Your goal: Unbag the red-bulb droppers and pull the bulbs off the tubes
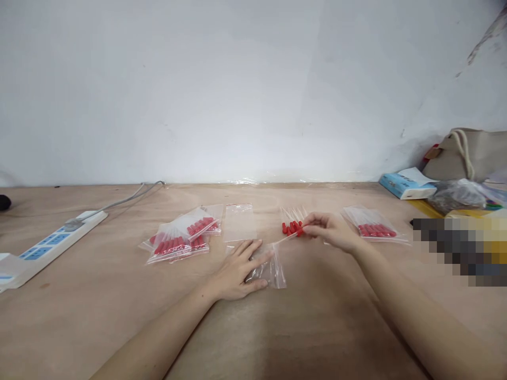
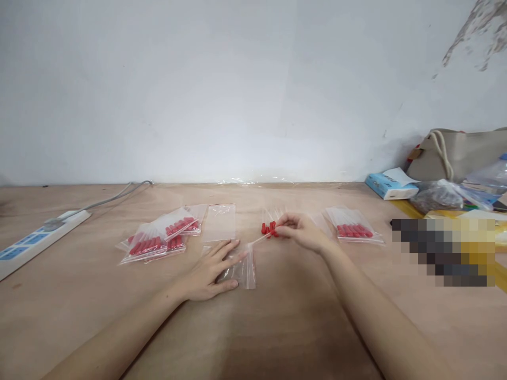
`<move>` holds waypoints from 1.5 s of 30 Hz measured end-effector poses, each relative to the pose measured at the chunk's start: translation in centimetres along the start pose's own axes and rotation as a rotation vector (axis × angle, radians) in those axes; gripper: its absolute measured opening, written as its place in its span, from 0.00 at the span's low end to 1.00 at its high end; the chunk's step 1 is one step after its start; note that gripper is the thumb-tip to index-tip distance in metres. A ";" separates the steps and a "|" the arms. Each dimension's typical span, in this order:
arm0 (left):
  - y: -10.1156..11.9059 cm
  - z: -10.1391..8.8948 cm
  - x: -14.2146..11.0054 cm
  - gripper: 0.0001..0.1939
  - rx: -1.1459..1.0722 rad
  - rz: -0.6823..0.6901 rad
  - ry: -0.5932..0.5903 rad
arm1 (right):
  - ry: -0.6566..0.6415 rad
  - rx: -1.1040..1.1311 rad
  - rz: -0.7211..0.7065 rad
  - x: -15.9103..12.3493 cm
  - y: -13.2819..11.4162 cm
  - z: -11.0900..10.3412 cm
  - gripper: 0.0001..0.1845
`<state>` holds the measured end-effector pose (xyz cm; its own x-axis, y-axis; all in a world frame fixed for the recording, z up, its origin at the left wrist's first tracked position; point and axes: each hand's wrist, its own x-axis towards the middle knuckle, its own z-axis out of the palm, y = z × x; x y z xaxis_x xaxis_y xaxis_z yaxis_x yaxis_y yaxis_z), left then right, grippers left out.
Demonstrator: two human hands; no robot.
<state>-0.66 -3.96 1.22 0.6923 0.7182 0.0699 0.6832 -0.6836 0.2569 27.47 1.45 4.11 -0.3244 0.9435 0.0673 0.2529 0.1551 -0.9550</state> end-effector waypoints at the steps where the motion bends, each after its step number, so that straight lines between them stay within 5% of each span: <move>1: 0.1 -0.1 -0.1 0.30 0.016 0.004 -0.030 | 0.098 0.038 0.008 0.1 -0.1 -1.0 0.14; 6: 0.8 -0.1 -0.3 0.27 0.037 -0.038 -0.082 | 0.600 0.085 -0.153 1.0 0.7 -3.0 0.15; 9: 1.2 0.2 -0.1 0.22 -0.015 -0.136 -0.027 | 0.752 -0.121 -0.218 1.4 2.0 -2.0 0.16; 16: 1.1 0.0 0.7 0.22 -0.277 -0.391 0.191 | 0.614 -0.616 -0.290 1.4 4.4 0.7 0.11; 22: 0.2 -1.8 0.4 0.13 -0.311 -0.484 0.148 | 0.466 -0.857 -0.190 1.1 3.9 1.7 0.15; 31: -1.9 -1.6 0.5 0.12 -0.560 -0.491 0.141 | 0.377 -0.987 -0.185 0.8 3.4 1.8 0.13; 35: -2.5 -2.1 0.8 0.18 -0.610 -0.543 0.319 | 0.401 -0.994 -0.184 1.0 3.5 1.8 0.13; 39: -4.1 -2.1 1.7 0.18 -0.427 -0.550 0.561 | 0.459 -1.001 -0.186 1.1 3.7 2.2 0.13; 45: -5.2 -2.1 3.4 0.17 0.133 -0.492 0.586 | 0.518 -1.022 -0.225 1.2 3.9 2.8 0.15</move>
<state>-2.31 2.32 2.17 0.0914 0.8693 0.4858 0.9278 -0.2516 0.2756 25.55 2.35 -0.35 -0.1039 0.8348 0.5406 0.9296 0.2748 -0.2456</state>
